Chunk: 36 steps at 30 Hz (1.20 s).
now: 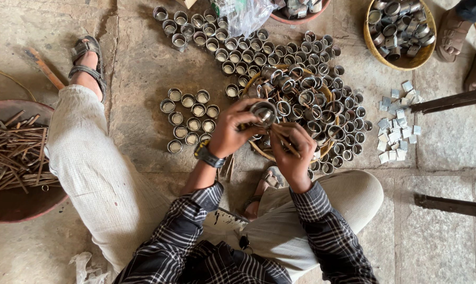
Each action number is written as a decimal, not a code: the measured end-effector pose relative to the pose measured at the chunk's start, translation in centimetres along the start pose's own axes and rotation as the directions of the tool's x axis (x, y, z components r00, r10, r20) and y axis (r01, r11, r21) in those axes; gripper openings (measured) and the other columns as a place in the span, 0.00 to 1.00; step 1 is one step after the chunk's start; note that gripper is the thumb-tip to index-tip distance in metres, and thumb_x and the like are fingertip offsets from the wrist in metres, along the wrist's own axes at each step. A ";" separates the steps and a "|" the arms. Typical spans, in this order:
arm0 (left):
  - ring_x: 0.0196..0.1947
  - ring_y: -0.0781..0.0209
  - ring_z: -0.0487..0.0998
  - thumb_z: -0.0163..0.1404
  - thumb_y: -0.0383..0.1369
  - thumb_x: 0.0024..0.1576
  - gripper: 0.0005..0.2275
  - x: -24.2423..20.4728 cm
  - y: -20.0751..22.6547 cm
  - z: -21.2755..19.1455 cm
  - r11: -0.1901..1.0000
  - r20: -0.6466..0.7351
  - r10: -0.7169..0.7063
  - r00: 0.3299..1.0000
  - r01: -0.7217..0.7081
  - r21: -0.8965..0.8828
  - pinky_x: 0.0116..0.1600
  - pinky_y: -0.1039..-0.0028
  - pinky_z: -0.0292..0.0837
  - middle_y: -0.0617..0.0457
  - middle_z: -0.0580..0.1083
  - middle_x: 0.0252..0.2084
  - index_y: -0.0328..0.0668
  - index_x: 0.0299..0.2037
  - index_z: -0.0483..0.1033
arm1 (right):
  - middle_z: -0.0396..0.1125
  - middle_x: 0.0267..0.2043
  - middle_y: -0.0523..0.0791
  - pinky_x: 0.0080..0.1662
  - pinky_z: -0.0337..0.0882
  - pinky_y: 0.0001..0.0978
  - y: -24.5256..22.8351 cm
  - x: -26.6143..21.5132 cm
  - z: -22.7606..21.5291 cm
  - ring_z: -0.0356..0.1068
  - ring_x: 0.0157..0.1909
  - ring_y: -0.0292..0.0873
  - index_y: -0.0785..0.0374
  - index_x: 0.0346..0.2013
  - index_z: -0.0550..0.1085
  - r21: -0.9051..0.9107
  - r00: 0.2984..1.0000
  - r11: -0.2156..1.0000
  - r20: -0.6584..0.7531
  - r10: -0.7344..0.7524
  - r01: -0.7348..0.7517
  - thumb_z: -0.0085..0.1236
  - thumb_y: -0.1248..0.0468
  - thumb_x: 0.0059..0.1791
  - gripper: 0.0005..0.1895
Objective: The person sits on the floor and repeatedly picks up small metal cups and thin metal rods. They insert the rods into the cups and use a hammer to tap them into place, then place the assembled units into a large woven basket. The process is repetitive and involves handling multiple small components.
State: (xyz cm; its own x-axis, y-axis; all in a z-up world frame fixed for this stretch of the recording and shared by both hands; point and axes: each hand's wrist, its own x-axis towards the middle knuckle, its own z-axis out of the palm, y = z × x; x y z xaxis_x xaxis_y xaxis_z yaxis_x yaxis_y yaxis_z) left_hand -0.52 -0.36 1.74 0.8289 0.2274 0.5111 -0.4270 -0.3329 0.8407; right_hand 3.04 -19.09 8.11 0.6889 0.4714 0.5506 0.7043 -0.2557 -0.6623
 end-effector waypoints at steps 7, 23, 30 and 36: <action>0.56 0.54 0.80 0.67 0.30 0.51 0.09 -0.1 -2.6 0.2 0.990 -0.096 0.048 0.994 -0.034 0.139 0.59 0.67 0.81 0.51 0.76 0.60 0.49 0.39 0.82 | 0.75 0.37 0.44 0.32 0.71 0.22 1.0 -0.7 -0.9 0.69 0.28 0.31 0.66 0.47 0.74 0.303 0.874 0.829 0.289 0.391 -0.470 0.64 0.70 0.50 0.12; 0.55 0.56 0.82 0.65 0.28 0.52 0.10 -0.4 -2.3 -2.6 0.999 0.054 0.047 0.997 -0.048 0.024 0.57 0.70 0.82 0.50 0.74 0.63 0.45 0.43 0.81 | 0.77 0.35 0.47 0.27 0.74 0.24 -1.9 1.1 -1.7 0.75 0.26 0.34 0.69 0.43 0.82 0.019 0.858 0.892 0.282 0.429 -0.452 0.65 0.71 0.48 0.09; 0.55 0.56 0.82 0.65 0.27 0.51 0.11 0.0 -1.4 -3.0 1.000 0.087 0.023 0.996 -0.022 -0.016 0.57 0.71 0.82 0.50 0.74 0.64 0.42 0.43 0.80 | 0.78 0.33 0.45 0.25 0.74 0.23 -1.8 1.2 -1.9 0.73 0.23 0.33 0.65 0.44 0.81 0.211 0.760 0.755 0.399 0.514 -0.621 0.61 0.70 0.50 0.08; 0.59 0.53 0.79 0.66 0.26 0.50 0.10 0.0 -1.3 -2.4 0.996 0.075 0.086 0.993 -0.086 0.003 0.62 0.67 0.79 0.51 0.72 0.66 0.42 0.41 0.81 | 0.76 0.33 0.49 0.25 0.71 0.28 -1.7 1.0 -1.9 0.72 0.25 0.37 0.71 0.43 0.82 -0.067 0.912 0.961 0.306 0.275 -0.267 0.62 0.72 0.49 0.08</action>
State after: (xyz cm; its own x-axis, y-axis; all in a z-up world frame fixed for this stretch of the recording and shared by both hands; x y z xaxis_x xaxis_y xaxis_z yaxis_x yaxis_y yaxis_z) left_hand -0.78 2.28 1.09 0.8142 0.1284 0.5662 -0.4959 -0.3536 0.7932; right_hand 2.84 -19.77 10.71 0.7689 0.6178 0.1646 0.5047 -0.4285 -0.7494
